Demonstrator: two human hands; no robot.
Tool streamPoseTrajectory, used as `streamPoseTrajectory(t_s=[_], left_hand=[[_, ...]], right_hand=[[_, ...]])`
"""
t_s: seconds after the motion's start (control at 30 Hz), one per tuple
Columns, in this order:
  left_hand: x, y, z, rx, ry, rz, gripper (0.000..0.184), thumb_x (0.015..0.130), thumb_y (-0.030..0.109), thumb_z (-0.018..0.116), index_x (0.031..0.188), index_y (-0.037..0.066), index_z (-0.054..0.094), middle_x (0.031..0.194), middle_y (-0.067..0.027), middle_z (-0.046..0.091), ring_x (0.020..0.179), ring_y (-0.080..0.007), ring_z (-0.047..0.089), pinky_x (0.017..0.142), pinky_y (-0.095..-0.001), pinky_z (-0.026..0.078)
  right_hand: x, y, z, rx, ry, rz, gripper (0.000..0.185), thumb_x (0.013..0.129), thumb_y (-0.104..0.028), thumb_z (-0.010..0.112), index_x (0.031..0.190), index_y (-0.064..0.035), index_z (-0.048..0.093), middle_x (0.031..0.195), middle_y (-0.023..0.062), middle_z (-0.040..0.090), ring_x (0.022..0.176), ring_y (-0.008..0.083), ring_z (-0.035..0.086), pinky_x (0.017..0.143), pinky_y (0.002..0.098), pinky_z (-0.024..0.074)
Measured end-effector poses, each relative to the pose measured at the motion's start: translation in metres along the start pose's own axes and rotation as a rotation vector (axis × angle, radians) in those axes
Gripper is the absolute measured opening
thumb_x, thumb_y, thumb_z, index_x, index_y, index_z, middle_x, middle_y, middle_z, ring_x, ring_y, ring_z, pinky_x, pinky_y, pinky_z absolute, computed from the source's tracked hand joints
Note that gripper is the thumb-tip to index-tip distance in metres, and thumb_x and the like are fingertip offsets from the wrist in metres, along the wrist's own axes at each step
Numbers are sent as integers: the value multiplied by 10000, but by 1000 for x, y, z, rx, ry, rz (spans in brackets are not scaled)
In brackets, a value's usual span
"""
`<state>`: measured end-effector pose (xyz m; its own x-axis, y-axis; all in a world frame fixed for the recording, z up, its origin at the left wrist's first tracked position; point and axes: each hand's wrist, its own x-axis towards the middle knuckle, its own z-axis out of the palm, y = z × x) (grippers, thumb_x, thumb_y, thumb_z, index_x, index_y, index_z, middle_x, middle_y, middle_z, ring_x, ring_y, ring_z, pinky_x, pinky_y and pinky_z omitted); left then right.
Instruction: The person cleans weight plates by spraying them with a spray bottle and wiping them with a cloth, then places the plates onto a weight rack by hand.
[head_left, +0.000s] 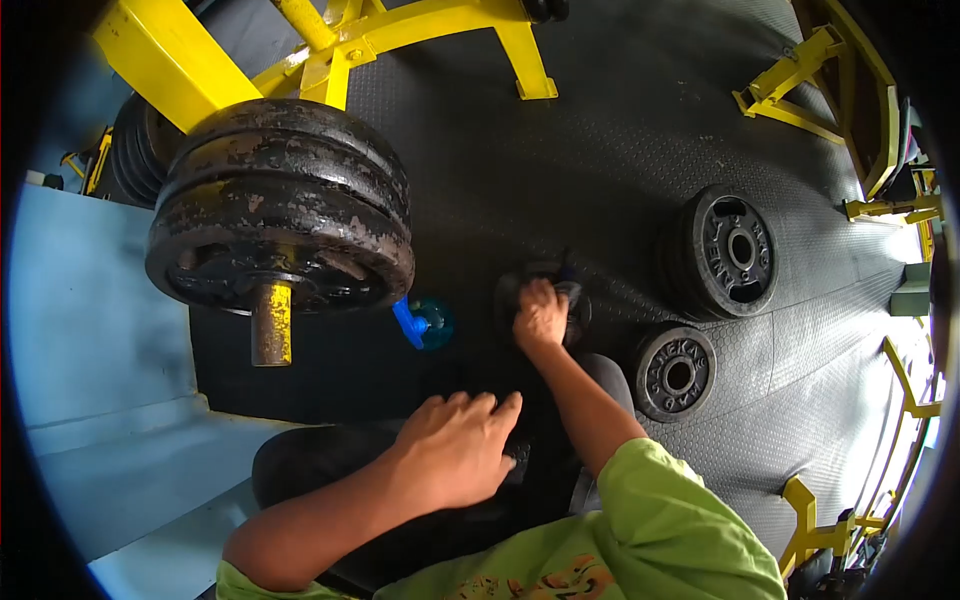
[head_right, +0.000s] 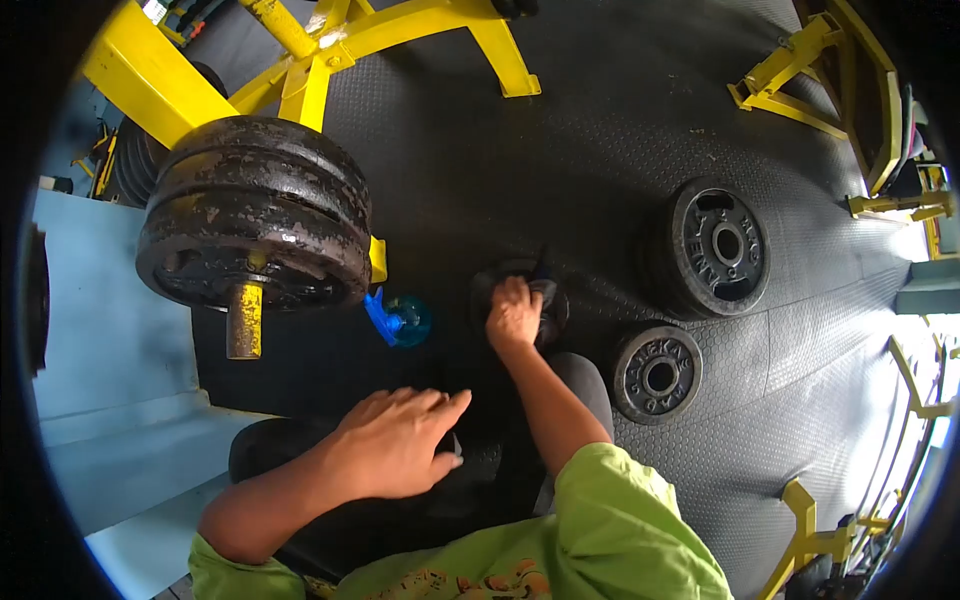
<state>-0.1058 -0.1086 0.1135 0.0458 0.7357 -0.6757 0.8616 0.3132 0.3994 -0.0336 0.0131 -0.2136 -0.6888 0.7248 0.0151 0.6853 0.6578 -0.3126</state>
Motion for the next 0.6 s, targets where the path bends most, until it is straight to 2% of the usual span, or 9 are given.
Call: streamPoseTrajectory(t_s=[0.07, 0.1, 0.17, 0.23, 0.33, 0.4, 0.47, 0.5, 0.6], left_hand=[[-3, 2, 0, 23, -17, 38, 634, 855, 320, 609, 1371, 13, 406, 1152, -185, 590, 1085, -339, 573, 926, -458, 459], [-1, 2, 2, 50, 100, 8, 591, 852, 283, 602, 1342, -3, 436, 1079, -164, 612, 1029, -304, 590, 880, -426, 465], [-2, 2, 6, 67, 205, -26, 549, 849, 246, 595, 1312, -19, 466, 1006, -144, 634, 973, -269, 606, 834, -394, 472], [-3, 0, 0, 206, 192, -32, 583, 847, 290, 622, 1330, 8, 462, 1143, -149, 602, 1061, -276, 578, 890, -413, 453], [-11, 3, -2, 184, 157, -22, 561, 841, 280, 624, 1309, 4, 484, 1137, -144, 605, 1051, -264, 577, 897, -395, 444], [-14, 5, -1, 201, 160, -11, 557, 840, 274, 624, 1307, 4, 486, 1125, -141, 607, 1045, -265, 579, 894, -399, 445], [-15, 9, -2, 223, 174, 3, 553, 839, 269, 623, 1304, 3, 487, 1113, -137, 609, 1040, -265, 581, 892, -402, 446], [-14, 10, -3, 215, 180, 18, 550, 837, 265, 623, 1302, 4, 490, 1098, -136, 611, 1034, -264, 583, 889, -404, 447], [-16, 10, -5, 230, 205, 39, 547, 832, 258, 627, 1299, 5, 494, 1066, -131, 617, 1019, -263, 588, 882, -404, 451]], right_hand=[[-19, -3, -1, 92, -163, -260, 387, 730, -168, 581, 1098, -76, 656, 1251, 95, 604, 1241, 257, 494, 1013, 452, 353], [-25, 4, -4, 169, -156, -330, 359, 722, -160, 580, 1060, -75, 663, 1206, 85, 623, 1219, 269, 507, 1016, 450, 351], [-14, 17, -13, 177, -185, -247, 372, 723, -163, 580, 1076, -75, 654, 1227, 81, 608, 1230, 273, 496, 1026, 448, 343], [2, 5, -26, 143, -194, -63, 434, 723, -170, 587, 1144, -69, 614, 1304, 79, 545, 1271, 274, 448, 1043, 455, 330], [-21, -16, -5, 34, -93, -109, 459, 733, -178, 586, 1181, -77, 591, 1343, 76, 508, 1291, 261, 414, 1043, 475, 324], [-34, -16, -15, 22, -143, -124, 423, 747, -191, 583, 1154, -81, 613, 1341, 68, 515, 1305, 247, 396, 1055, 492, 304], [-40, -15, -30, -139, -437, -178, 387, 757, -214, 594, 1119, -88, 646, 1294, 55, 538, 1282, 223, 413, 1062, 476, 291], [-42, -12, -35, -179, -499, -191, 343, 766, -236, 605, 1073, -101, 678, 1190, 61, 567, 1205, 233, 449, 1031, 457, 305], [-50, 1, -48, -256, -424, -27, 307, 776, -261, 607, 1027, -106, 690, 1114, 65, 565, 1120, 248, 465, 983, 437, 325]])
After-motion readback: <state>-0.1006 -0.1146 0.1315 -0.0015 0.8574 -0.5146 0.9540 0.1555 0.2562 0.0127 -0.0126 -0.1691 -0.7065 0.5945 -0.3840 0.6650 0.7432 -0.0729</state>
